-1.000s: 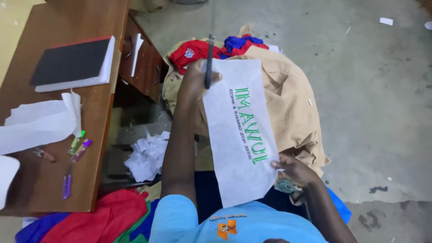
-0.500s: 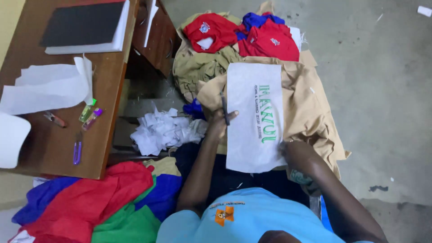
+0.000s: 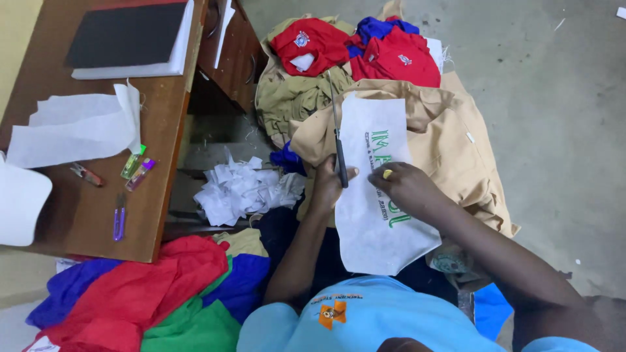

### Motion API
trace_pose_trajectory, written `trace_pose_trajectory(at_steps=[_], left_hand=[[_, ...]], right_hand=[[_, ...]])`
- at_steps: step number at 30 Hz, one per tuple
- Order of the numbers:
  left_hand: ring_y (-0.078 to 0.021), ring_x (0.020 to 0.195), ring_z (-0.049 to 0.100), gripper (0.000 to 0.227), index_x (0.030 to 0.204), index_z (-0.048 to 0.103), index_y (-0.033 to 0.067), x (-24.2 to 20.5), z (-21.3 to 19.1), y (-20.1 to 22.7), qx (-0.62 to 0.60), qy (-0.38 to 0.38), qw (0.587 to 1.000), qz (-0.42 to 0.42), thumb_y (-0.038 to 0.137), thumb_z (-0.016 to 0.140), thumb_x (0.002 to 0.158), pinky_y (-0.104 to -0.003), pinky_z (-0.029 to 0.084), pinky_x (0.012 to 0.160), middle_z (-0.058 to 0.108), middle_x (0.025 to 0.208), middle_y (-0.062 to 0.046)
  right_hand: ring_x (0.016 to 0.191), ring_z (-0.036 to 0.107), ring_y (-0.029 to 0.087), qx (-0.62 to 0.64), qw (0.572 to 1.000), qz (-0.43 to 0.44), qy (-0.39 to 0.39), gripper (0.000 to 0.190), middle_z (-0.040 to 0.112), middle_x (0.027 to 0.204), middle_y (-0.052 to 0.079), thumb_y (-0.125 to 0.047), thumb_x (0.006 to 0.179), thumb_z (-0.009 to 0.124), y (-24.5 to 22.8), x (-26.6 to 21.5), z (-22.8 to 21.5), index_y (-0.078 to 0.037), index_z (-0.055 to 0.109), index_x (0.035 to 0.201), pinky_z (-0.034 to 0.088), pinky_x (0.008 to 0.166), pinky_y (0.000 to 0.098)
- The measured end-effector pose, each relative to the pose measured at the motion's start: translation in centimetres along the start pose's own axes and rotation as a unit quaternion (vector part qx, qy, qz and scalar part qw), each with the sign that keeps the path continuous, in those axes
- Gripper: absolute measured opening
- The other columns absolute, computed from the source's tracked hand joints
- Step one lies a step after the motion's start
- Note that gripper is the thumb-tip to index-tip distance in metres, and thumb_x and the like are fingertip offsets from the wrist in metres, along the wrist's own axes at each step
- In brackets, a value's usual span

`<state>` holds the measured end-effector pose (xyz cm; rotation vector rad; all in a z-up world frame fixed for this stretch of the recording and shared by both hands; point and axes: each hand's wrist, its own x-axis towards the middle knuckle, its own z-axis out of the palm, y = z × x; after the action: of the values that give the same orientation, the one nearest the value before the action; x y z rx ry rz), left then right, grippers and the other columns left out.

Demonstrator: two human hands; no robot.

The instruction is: Trimming excess white backing from embroidered logos on garments using scissors

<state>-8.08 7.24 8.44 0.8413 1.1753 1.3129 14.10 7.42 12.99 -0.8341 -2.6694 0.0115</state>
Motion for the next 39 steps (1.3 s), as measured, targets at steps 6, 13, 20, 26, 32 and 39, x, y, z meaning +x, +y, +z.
trace_pose_trajectory(at_steps=[6, 13, 20, 26, 32, 39], left_hand=[[-0.0137, 0.096, 0.067, 0.056, 0.124, 0.068, 0.0046, 2.2, -5.3, -7.8, 0.024, 0.001, 1.000, 0.015, 0.002, 0.092, 0.073, -0.027, 0.052, 0.082, 0.070, 0.109, -0.003], [-0.0085, 0.073, 0.060, 0.037, 0.098, 0.068, 0.0091, 1.1, -4.3, -7.8, 0.085, 0.049, 0.995, -0.035, 0.006, 0.091, 0.069, -0.020, 0.044, 0.065, 0.062, 0.082, 0.004], [-0.0122, 0.074, 0.064, 0.037, 0.099, 0.071, 0.0059, 0.3, -3.1, -6.6, 0.110, 0.068, 0.990, -0.062, 0.004, 0.090, 0.068, -0.023, 0.048, 0.067, 0.067, 0.080, 0.000], [-0.0172, 0.071, 0.068, 0.030, 0.096, 0.075, 0.0083, -0.1, -1.6, -6.0, 0.229, 0.089, 0.965, -0.089, 0.010, 0.089, 0.069, -0.032, 0.053, 0.065, 0.071, 0.075, -0.005], [-0.0134, 0.069, 0.069, 0.029, 0.094, 0.073, 0.0125, 1.6, -1.0, -7.5, 0.216, 0.078, 0.969, -0.088, 0.013, 0.089, 0.070, -0.029, 0.054, 0.063, 0.070, 0.070, 0.000], [-0.0116, 0.060, 0.065, 0.034, 0.093, 0.072, 0.0053, 1.0, 0.3, -1.2, 0.145, 0.058, 0.986, -0.057, 0.002, 0.092, 0.066, -0.024, 0.052, 0.056, 0.068, 0.066, -0.004]], right_hand=[[0.112, 0.072, 0.035, 0.113, 0.991, -0.028, 0.070, 0.023, 0.077, 0.113, 0.015, -0.006, 0.095, 0.066, 0.7, -1.2, 3.8, 0.000, 0.076, 0.114, 0.061, 0.092, 0.0429], [0.120, 0.068, 0.037, 0.117, 0.992, 0.017, 0.039, 0.031, 0.075, 0.119, 0.016, -0.013, 0.092, 0.067, 1.5, -4.4, 10.7, 0.000, 0.074, 0.119, 0.059, 0.101, 0.0435], [0.124, 0.066, 0.038, 0.103, 0.995, -0.009, -0.001, 0.030, 0.074, 0.121, 0.015, -0.017, 0.095, 0.067, 1.6, -3.8, 13.5, -0.001, 0.074, 0.118, 0.057, 0.101, 0.0438], [0.127, 0.063, 0.031, 0.078, 0.996, 0.005, -0.047, 0.034, 0.075, 0.114, 0.009, -0.032, 0.087, 0.073, 2.8, -4.7, 18.8, -0.009, 0.077, 0.112, 0.055, 0.103, 0.0398], [0.121, 0.064, 0.028, 0.091, 0.989, 0.035, -0.110, 0.036, 0.073, 0.103, 0.005, -0.032, 0.070, 0.085, 3.7, -5.9, 23.6, -0.014, 0.076, 0.100, 0.057, 0.098, 0.0383], [0.098, 0.066, 0.028, 0.068, 0.991, 0.040, -0.104, 0.021, 0.069, 0.076, 0.005, -0.034, 0.072, 0.079, 3.0, -5.2, 23.2, -0.018, 0.071, 0.083, 0.057, 0.085, 0.0357]])
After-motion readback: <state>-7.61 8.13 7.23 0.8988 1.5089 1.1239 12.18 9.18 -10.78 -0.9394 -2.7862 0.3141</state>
